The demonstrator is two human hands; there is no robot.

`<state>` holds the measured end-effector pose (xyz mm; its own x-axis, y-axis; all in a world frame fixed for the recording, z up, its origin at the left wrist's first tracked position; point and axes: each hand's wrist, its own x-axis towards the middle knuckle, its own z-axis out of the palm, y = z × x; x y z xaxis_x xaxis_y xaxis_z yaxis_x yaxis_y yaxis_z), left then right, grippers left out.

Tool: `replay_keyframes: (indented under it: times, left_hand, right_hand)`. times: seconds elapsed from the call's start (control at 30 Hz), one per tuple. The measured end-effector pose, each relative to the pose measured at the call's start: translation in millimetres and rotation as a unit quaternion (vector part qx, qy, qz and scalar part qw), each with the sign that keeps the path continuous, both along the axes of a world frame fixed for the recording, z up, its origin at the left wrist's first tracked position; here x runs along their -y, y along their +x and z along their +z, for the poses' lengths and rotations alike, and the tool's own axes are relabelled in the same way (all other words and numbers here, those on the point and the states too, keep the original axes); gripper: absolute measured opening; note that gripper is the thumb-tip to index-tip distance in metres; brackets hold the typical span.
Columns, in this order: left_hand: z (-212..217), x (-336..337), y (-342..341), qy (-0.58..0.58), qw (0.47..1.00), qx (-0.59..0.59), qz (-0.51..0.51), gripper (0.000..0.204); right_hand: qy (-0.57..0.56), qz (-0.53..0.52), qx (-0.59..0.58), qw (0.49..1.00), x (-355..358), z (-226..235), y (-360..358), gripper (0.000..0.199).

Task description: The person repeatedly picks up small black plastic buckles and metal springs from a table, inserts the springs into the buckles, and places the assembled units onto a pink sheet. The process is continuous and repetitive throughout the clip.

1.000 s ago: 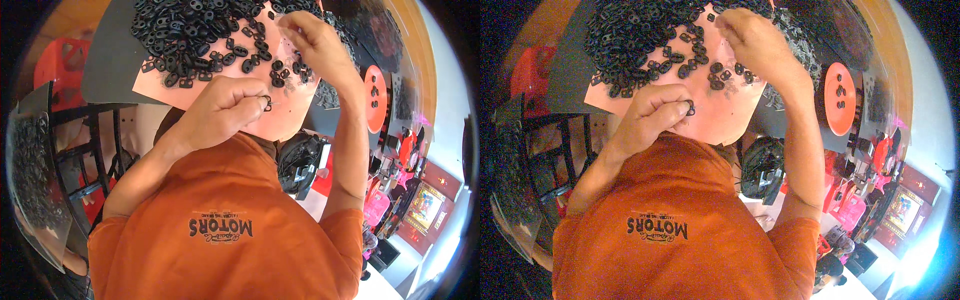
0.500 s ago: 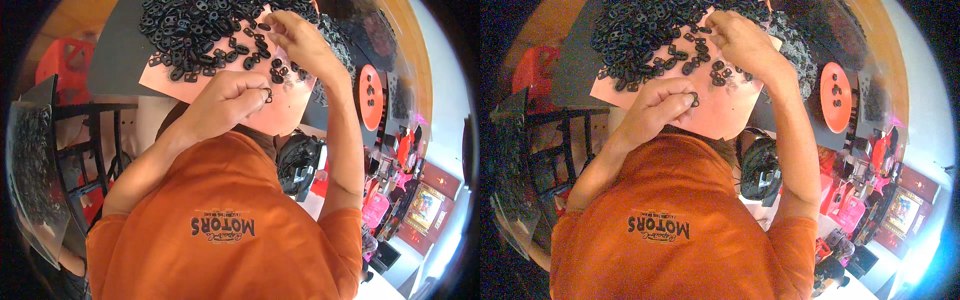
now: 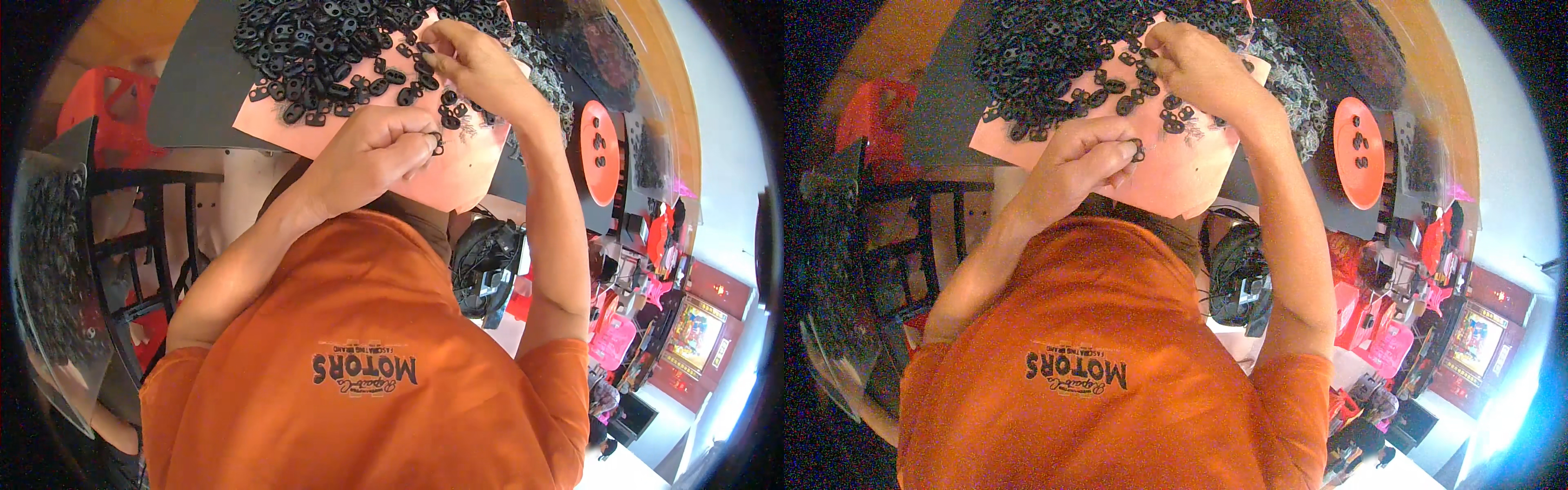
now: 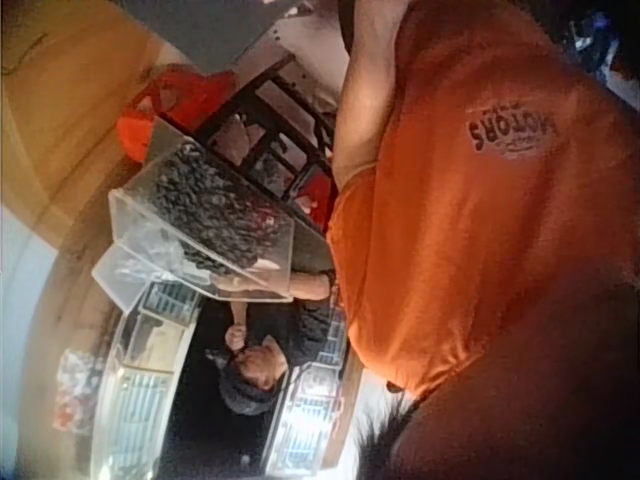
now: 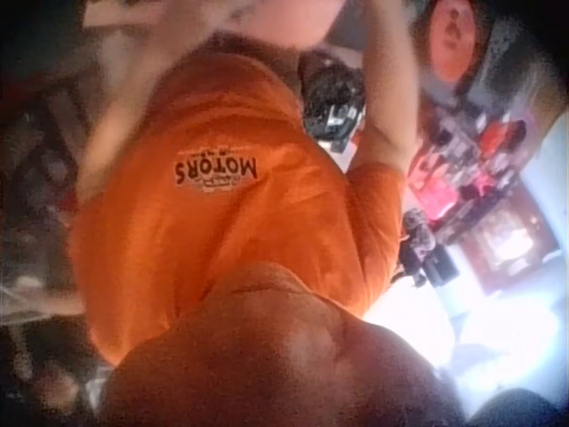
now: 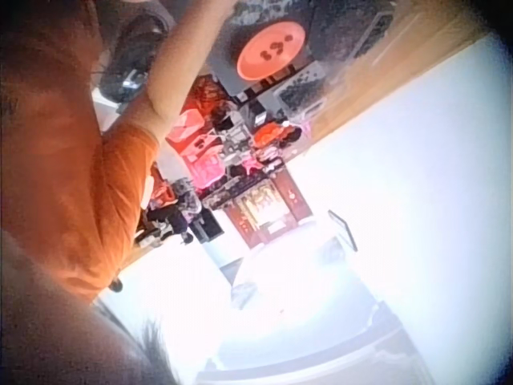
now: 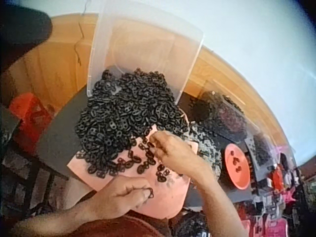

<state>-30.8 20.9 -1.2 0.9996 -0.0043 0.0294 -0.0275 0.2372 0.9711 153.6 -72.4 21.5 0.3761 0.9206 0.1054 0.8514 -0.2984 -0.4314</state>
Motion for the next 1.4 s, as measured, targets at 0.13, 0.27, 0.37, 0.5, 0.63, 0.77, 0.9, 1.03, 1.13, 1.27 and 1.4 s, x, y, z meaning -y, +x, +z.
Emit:
replay_keyframes:
  times: [0.13, 0.27, 0.37, 0.5, 0.63, 0.77, 0.9, 1.03, 1.13, 1.27, 1.4]
  left_hand:
    - [-4, 2, 1, 0.006, 1.000, 0.018, 0.007, 0.019]
    - [-4, 3, 0, 0.012, 1.000, 0.017, 0.011, 0.019]
    - [-5, 3, 0, 0.014, 1.000, 0.015, 0.011, 0.019]
    - [-4, 2, 0, 0.019, 1.000, 0.006, 0.005, 0.019]
    - [-5, 1, 0, 0.028, 1.000, 0.007, 0.008, 0.020]
    - [-3, 1, -1, 0.040, 0.999, 0.002, 0.006, 0.020]
    - [-2, -2, -1, 0.025, 1.000, -0.001, -0.003, 0.020]
    - [-3, 2, 0, -0.034, 0.999, 0.009, 0.030, 0.019]
    - [2, 2, -1, -0.063, 0.996, 0.002, 0.055, 0.021]
    - [3, 2, -2, -0.121, 0.989, -0.024, 0.083, 0.021]
    - [-4, -1, -1, -0.151, 0.983, -0.011, 0.099, 0.021]
  right_hand:
    - [-0.032, -0.019, -0.036, 0.999, -2, 3, -2, 0.015]
    - [-0.036, -0.023, -0.025, 0.999, -3, 7, -4, 0.014]
    - [-0.031, -0.025, -0.041, 0.998, -2, 6, -3, 0.013]
    - [-0.013, -0.010, -0.052, 0.998, 1, -1, 3, 0.012]
    - [-0.033, -0.009, -0.044, 0.998, 1, 2, 5, 0.013]
    - [-0.022, -0.021, -0.059, 0.998, -3, 3, 3, 0.018]
    - [0.000, -0.032, -0.035, 0.999, -6, -1, 3, 0.023]
    - [0.011, -0.084, -0.208, 0.975, 2, 11, -6, 0.026]
    - [0.019, -0.105, -0.304, 0.947, 14, 19, -18, 0.027]
    - [0.013, -0.110, -0.361, 0.926, 25, 32, -40, 0.028]
    - [0.044, -0.106, -0.392, 0.913, 27, 27, -68, 0.019]
